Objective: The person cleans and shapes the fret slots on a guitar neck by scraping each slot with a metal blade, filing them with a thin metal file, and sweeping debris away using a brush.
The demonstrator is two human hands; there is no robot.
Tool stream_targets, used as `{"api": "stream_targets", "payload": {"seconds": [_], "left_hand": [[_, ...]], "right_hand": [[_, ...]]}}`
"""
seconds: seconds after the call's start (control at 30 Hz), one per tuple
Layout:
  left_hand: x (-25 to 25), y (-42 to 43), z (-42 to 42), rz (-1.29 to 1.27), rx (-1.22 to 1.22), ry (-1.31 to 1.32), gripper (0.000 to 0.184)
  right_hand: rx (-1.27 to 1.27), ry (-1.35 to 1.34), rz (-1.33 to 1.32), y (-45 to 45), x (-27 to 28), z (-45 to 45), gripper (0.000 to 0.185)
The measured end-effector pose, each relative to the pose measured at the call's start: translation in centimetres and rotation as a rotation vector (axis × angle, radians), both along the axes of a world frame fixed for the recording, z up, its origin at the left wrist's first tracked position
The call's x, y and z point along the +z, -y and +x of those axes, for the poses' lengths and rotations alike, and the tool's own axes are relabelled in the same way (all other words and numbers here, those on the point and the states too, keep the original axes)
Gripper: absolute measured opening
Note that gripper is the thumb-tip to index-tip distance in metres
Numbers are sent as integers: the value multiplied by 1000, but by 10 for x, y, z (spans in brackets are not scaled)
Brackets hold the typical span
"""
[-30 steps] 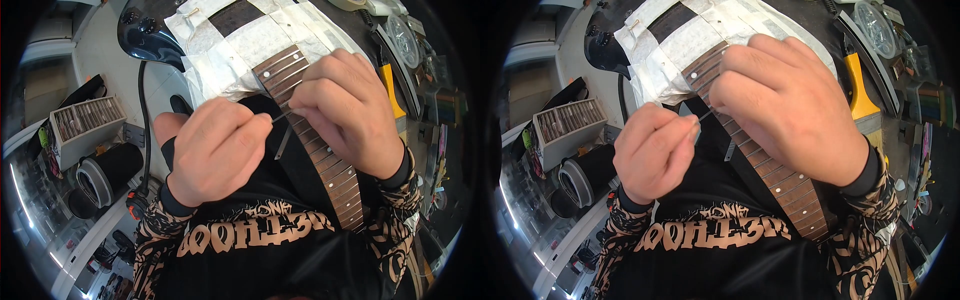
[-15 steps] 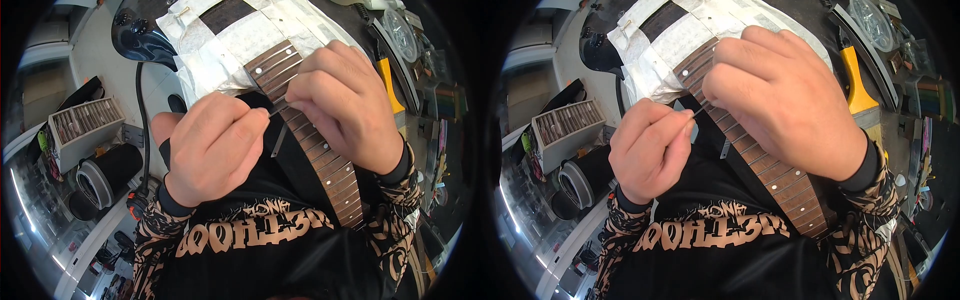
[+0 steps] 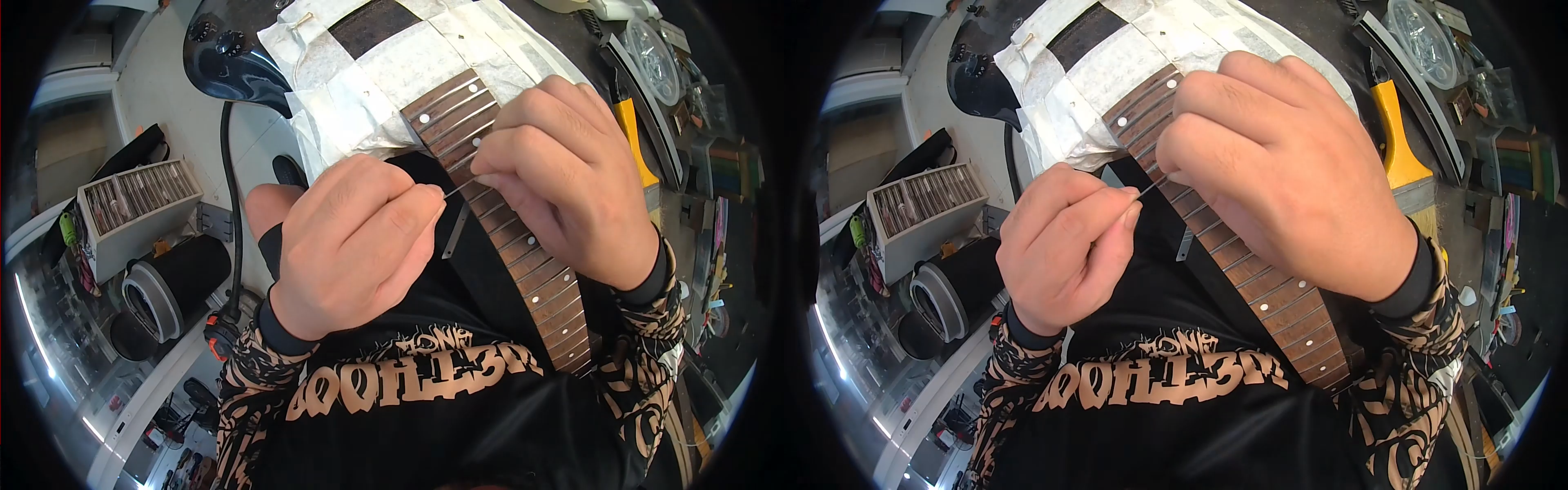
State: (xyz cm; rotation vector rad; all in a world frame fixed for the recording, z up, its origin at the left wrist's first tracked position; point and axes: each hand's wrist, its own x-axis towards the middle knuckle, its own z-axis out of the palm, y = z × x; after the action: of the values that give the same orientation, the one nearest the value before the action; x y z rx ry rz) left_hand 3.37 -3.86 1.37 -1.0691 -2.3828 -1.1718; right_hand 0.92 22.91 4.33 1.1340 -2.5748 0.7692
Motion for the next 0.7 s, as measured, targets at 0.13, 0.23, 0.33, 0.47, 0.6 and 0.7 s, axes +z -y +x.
{"api": "stream_targets", "payload": {"seconds": [0.13,0.23,0.33,0.47,0.6,0.7], "left_hand": [[-1,-1,0,-3,26,-20,32],[0,-2,0,-5,-2,5,32],[0,-2,-2,2,-2,1,32],[3,-3,-1,-24,31,7,30],[0,-6,-3,2,-4,6,29],[3,-6,-2,10,0,39,28]], "right_hand": [[4,-6,-24,1,-3,-5,27],[4,-5,-6,-2,-1,-1,26],[-4,2,1,-2,-1,-1,26],[-12,-5,-26,-1,-3,-4,26],[-13,5,12,-7,-2,3,27],[-17,28,6,-7,0,1,27]]}}
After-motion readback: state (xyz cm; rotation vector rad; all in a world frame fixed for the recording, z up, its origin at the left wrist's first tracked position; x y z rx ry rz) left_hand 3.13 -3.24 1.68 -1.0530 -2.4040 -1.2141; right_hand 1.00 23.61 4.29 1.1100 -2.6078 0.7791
